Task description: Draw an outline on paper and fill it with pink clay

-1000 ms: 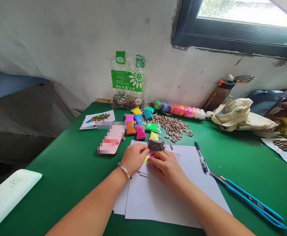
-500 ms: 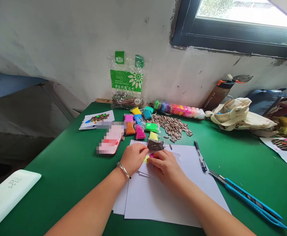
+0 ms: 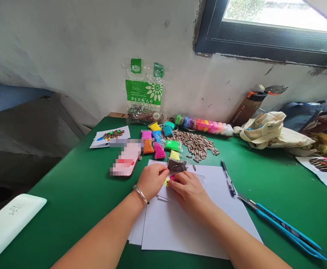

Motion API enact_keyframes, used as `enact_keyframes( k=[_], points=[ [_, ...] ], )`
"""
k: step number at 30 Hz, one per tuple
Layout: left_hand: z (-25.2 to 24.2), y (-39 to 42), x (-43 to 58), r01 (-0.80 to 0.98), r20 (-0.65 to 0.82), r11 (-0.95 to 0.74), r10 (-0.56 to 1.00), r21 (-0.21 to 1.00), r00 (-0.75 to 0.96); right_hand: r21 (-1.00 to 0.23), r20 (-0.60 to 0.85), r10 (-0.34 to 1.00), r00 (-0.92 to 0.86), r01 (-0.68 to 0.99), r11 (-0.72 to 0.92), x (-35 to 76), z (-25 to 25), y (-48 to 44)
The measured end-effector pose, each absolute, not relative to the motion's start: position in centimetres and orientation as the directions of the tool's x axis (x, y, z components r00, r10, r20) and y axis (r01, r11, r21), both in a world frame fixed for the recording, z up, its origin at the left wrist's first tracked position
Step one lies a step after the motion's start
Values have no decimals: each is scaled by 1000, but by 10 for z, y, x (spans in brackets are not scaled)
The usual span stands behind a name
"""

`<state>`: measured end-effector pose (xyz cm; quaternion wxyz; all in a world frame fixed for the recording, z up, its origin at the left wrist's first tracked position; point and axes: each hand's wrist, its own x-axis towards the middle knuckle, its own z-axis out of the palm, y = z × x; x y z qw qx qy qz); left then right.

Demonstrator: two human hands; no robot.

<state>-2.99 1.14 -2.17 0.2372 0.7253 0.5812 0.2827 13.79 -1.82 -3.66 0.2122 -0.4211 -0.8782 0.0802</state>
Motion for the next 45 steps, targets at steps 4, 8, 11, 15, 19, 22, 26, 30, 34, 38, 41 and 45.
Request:
enact_keyframes(
  k=[4,8,11,15,19,22,26,30,34,38,41,45],
  points=[
    [-21,11,-30,712,132,-205,979,671,158,-402,316,787,-530,676,617,141,-39,-13],
    [-21,11,-31,715,127,-201,979,669,156,-469,350,786,-510,630,618,143,-41,-9],
    [-21,11,-31,718,126,-204,979,666,161,-406,320,783,-534,669,622,141,-39,-13],
    [-21,11,-30,720,126,-207,978,662,164,-330,300,777,-553,704,629,138,-34,-18],
    [-20,11,-31,721,127,-210,978,660,168,-339,308,774,-552,697,632,139,-32,-19],
    [-20,11,-31,723,128,-210,977,658,168,-298,359,753,-551,697,652,138,-32,-20],
    [-20,11,-31,723,131,-211,977,658,167,-230,384,724,-573,700,676,133,-32,-21],
    [-19,10,-30,724,129,-207,978,659,162,-277,369,733,-572,685,674,133,-30,-21],
    [-19,10,-30,720,129,-205,979,663,160,-321,384,743,-548,675,664,140,-29,-18],
    [-20,10,-31,712,133,-202,979,673,153,-352,427,771,-472,698,623,151,-32,-11],
    [-21,11,-31,704,135,-199,980,682,146,-360,428,794,-432,724,588,156,-34,-8],
    [-20,11,-31,697,135,-200,980,688,148,-309,414,762,-499,710,633,149,-32,-12]
  ],
)
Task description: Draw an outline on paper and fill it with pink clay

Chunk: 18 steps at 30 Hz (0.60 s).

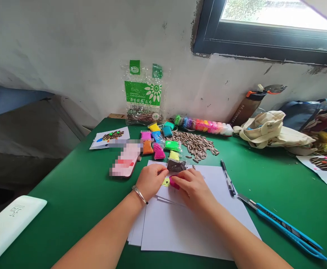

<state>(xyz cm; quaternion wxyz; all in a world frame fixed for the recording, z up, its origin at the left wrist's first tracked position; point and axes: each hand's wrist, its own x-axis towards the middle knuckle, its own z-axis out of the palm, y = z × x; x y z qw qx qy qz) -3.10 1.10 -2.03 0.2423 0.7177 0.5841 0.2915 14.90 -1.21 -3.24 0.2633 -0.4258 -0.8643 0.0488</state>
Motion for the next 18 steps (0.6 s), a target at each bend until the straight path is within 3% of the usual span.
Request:
enact_keyframes(
  k=[5,13,18],
  points=[
    [-18,11,-30,695,129,-201,979,690,155,-244,373,734,-568,703,668,139,-33,-18],
    [-19,11,-31,690,122,-192,981,698,149,-318,368,782,-504,722,615,142,-32,-15],
    [-19,12,-31,682,117,-190,981,706,153,-291,341,770,-539,718,632,136,-32,-17]
  ],
)
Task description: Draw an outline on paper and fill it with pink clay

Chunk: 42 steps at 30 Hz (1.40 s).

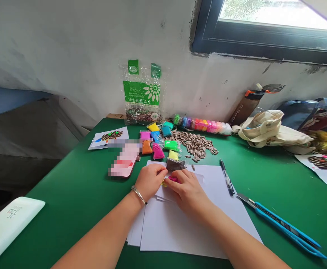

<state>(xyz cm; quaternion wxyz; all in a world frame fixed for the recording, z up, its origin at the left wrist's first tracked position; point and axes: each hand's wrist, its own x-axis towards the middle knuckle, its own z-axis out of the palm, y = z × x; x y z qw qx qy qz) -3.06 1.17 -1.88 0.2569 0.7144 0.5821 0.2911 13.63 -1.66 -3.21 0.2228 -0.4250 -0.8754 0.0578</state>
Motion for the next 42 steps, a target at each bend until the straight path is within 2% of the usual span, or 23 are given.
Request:
enact_keyframes(
  k=[4,10,14,17,20,23,28,32,36,39,42],
  points=[
    [-19,12,-31,679,117,-188,982,710,150,-319,338,786,-518,723,613,134,-31,-15],
    [-19,12,-31,665,114,-178,984,726,139,-370,447,774,-448,696,616,142,-27,-10],
    [-14,11,-33,647,114,-173,985,743,133,-485,552,786,-278,660,574,156,-25,-6],
    [-8,7,-33,597,111,-149,989,788,100,-588,549,820,-164,621,518,163,-22,-5],
    [1,0,-28,459,29,-83,992,885,123,-626,528,826,-197,567,536,159,-18,-10],
    [9,-7,-23,296,-74,-4,965,955,252,-628,522,803,-287,507,590,150,-14,-16],
    [16,-9,-20,170,-151,97,929,981,338,-668,511,810,-288,459,585,145,-10,-19],
    [16,-8,-20,155,-161,111,918,982,363,-727,494,828,-266,396,561,147,-8,-17],
    [9,-6,-21,269,-98,18,953,963,287,-793,420,885,-200,395,465,160,-8,-8],
    [0,-3,-23,444,89,-147,985,884,148,-816,365,930,-37,468,339,175,-12,3],
    [-10,0,-25,553,258,-281,959,784,121,-778,316,949,-13,569,267,186,-19,12]
  ],
)
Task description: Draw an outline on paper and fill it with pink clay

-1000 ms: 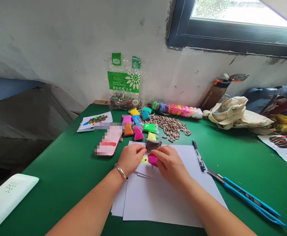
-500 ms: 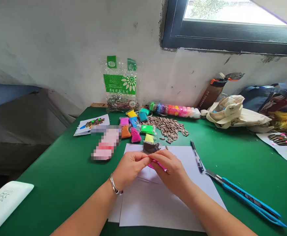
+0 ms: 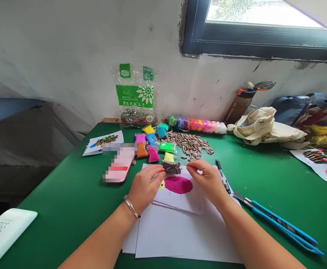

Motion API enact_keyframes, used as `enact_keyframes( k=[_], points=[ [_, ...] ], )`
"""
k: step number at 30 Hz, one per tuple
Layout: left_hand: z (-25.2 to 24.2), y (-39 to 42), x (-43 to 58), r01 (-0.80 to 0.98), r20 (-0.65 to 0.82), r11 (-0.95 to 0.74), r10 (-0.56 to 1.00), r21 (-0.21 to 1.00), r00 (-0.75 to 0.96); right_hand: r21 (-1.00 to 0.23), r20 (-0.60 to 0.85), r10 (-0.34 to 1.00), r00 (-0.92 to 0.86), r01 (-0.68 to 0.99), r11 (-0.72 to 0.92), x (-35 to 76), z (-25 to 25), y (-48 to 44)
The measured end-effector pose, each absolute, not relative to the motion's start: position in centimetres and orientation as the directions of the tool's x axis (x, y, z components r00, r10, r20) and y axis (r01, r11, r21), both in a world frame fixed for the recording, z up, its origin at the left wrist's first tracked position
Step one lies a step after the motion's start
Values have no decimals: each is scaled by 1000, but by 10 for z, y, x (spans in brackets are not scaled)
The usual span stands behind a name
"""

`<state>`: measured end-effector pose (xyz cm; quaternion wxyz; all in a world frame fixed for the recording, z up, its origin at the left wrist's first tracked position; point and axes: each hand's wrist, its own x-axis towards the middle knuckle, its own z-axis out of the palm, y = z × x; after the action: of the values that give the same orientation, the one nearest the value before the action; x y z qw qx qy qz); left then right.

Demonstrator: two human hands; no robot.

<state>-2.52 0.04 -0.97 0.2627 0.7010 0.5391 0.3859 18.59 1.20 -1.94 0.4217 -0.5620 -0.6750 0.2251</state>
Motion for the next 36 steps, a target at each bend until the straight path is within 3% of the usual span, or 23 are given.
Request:
enact_keyframes(
  k=[7,19,26,32,36],
  points=[
    [-20,4,-23,648,248,-297,954,701,170,-753,279,960,-28,614,237,183,-29,16],
    [-25,7,-23,649,176,-262,965,714,197,-776,271,963,1,591,218,180,-35,22],
    [-24,7,-23,650,173,-269,963,711,208,-696,236,970,-50,688,205,181,-36,21],
    [-24,7,-23,641,171,-266,963,720,208,-874,117,993,-32,471,118,180,-38,22],
    [-22,7,-23,644,166,-259,965,720,202,-921,108,994,-12,376,105,177,-40,24]
  ],
)
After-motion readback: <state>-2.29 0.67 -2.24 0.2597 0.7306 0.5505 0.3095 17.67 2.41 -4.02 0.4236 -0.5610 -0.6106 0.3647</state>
